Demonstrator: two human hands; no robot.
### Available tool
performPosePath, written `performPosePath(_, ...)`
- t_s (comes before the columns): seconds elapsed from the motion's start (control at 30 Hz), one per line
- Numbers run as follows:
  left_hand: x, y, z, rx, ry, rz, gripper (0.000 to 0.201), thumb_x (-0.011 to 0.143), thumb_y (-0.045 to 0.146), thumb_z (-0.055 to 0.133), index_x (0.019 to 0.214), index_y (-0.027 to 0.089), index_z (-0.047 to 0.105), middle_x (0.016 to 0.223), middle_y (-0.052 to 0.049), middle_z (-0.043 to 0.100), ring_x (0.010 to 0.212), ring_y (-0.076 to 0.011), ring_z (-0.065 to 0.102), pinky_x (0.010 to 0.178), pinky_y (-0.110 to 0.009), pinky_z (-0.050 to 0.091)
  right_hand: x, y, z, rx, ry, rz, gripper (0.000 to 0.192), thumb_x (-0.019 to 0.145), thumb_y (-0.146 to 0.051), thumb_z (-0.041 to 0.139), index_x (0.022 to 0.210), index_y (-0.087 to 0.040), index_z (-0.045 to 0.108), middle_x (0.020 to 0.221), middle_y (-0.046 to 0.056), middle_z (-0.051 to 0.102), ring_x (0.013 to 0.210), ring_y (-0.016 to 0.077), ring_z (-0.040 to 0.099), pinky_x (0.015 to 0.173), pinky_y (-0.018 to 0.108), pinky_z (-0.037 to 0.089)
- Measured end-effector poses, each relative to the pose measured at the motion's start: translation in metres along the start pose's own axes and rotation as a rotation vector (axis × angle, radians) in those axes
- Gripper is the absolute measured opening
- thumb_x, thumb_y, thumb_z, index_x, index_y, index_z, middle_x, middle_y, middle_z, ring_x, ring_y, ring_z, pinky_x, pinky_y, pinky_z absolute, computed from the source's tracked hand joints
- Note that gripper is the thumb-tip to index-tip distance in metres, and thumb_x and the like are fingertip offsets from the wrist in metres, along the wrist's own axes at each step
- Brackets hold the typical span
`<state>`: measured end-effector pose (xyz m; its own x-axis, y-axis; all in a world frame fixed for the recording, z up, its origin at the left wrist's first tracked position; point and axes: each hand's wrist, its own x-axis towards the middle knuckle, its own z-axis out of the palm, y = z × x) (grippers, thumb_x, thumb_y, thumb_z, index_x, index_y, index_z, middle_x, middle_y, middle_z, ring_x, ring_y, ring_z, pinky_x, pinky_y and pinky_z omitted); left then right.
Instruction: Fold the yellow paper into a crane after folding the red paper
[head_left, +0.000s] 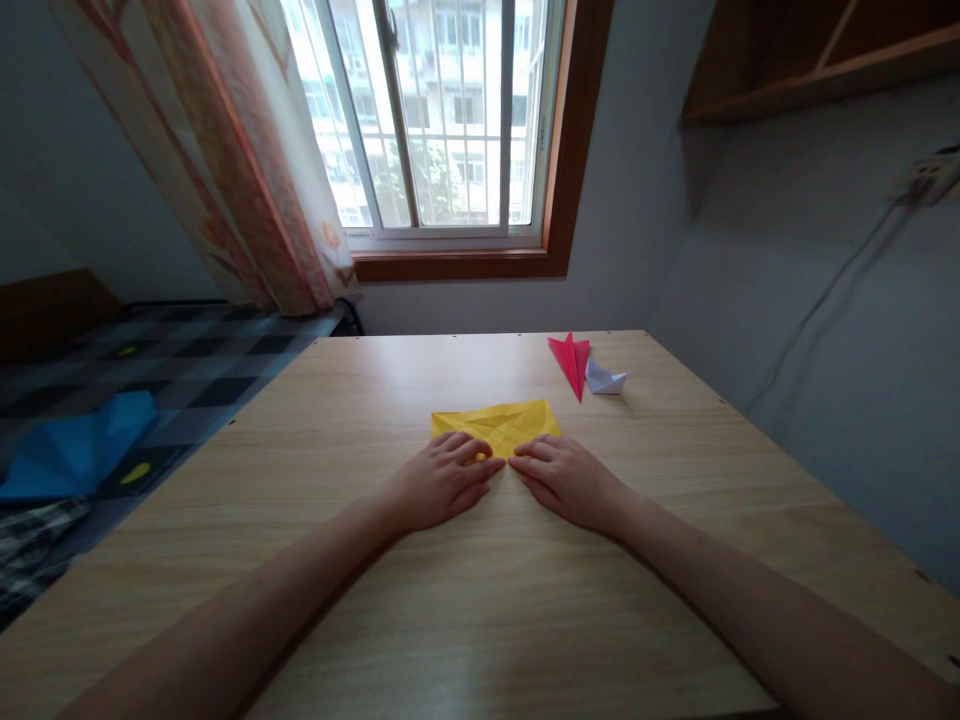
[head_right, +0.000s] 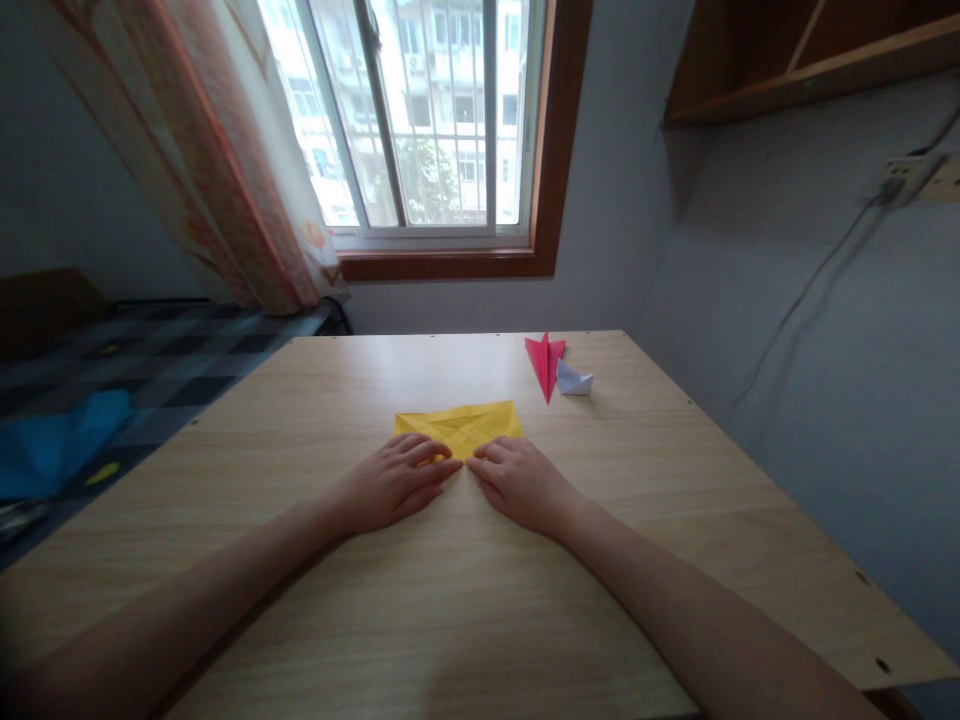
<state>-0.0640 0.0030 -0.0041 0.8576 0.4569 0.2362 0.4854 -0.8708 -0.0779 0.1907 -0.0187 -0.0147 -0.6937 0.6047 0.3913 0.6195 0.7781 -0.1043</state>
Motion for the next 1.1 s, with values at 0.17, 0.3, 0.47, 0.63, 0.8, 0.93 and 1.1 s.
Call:
performPosePath(0.17,0.0,0.0,0.002,-0.015,-0.003,-0.01,0.038,0.101,0.035,0.043,0.134,0.024,0.058,0.122,-0.009,0.062,0.112,-0.0255,0.056,0.101,-0.042,0.044,0.0,-0.001,-0.001,0.008,-0.014,0.019,0.025,0.098,-0.022,0.052,0.115,-0.018,0.069,0.112,0.011,0.071,0.102,0.0224,0.063,0.092,0.039,0.049)
performPosePath(0.3,-0.002,-0.002,0.007,-0.037,0.027,-0.024,0.038,0.101,0.036,0.044,0.134,0.024,0.058,0.138,-0.01,0.057,0.126,-0.0274,0.051,0.109,-0.045,0.04,0.0,-0.001,0.0,0.003,-0.026,0.037,0.025,0.097,-0.021,0.052,0.115,-0.018,0.069,0.113,0.011,0.07,0.104,0.0232,0.062,0.093,0.04,0.049)
performPosePath(0.47,-0.003,-0.005,0.011,-0.096,-0.02,-0.064,0.039,0.101,0.037,0.044,0.136,0.023,0.056,0.147,-0.01,0.051,0.136,-0.0264,0.046,0.113,-0.045,0.038,-0.002,0.0,0.001,0.008,-0.023,0.059,0.026,0.098,-0.022,0.051,0.117,-0.018,0.069,0.116,0.012,0.069,0.108,0.0245,0.062,0.093,0.04,0.05)
performPosePath(0.63,-0.002,-0.006,0.011,-0.18,-0.037,-0.094,0.04,0.102,0.038,0.043,0.135,0.024,0.057,0.148,-0.009,0.05,0.138,-0.0254,0.044,0.116,-0.045,0.036,-0.002,-0.002,-0.002,0.016,-0.038,0.065,0.027,0.098,-0.022,0.051,0.118,-0.018,0.069,0.119,0.012,0.069,0.11,0.0242,0.063,0.095,0.039,0.05)
performPosePath(0.8,-0.002,-0.008,0.01,-0.182,-0.103,-0.121,0.045,0.102,0.042,0.041,0.143,0.026,0.05,0.153,-0.007,0.044,0.142,-0.025,0.039,0.119,-0.045,0.03,-0.003,-0.003,-0.002,0.006,-0.057,0.086,0.03,0.098,-0.022,0.05,0.123,-0.016,0.066,0.124,0.013,0.067,0.115,0.0254,0.062,0.098,0.041,0.05)
performPosePath(0.93,-0.003,-0.011,0.011,-0.162,-0.145,-0.125,0.048,0.103,0.046,0.038,0.148,0.03,0.043,0.156,-0.005,0.039,0.145,-0.0239,0.034,0.121,-0.044,0.025,-0.005,-0.002,0.001,0.009,-0.068,0.103,0.033,0.097,-0.021,0.052,0.127,-0.014,0.064,0.13,0.015,0.065,0.121,0.0262,0.059,0.103,0.042,0.047)
performPosePath(1.1,-0.003,-0.013,0.012,-0.158,-0.193,-0.135,0.05,0.103,0.048,0.034,0.15,0.031,0.04,0.159,-0.004,0.034,0.147,-0.0234,0.029,0.122,-0.043,0.021,-0.007,-0.005,-0.004,0.02,-0.075,0.126,0.031,0.097,-0.021,0.05,0.124,-0.014,0.064,0.129,0.016,0.064,0.121,0.0259,0.059,0.104,0.042,0.047)
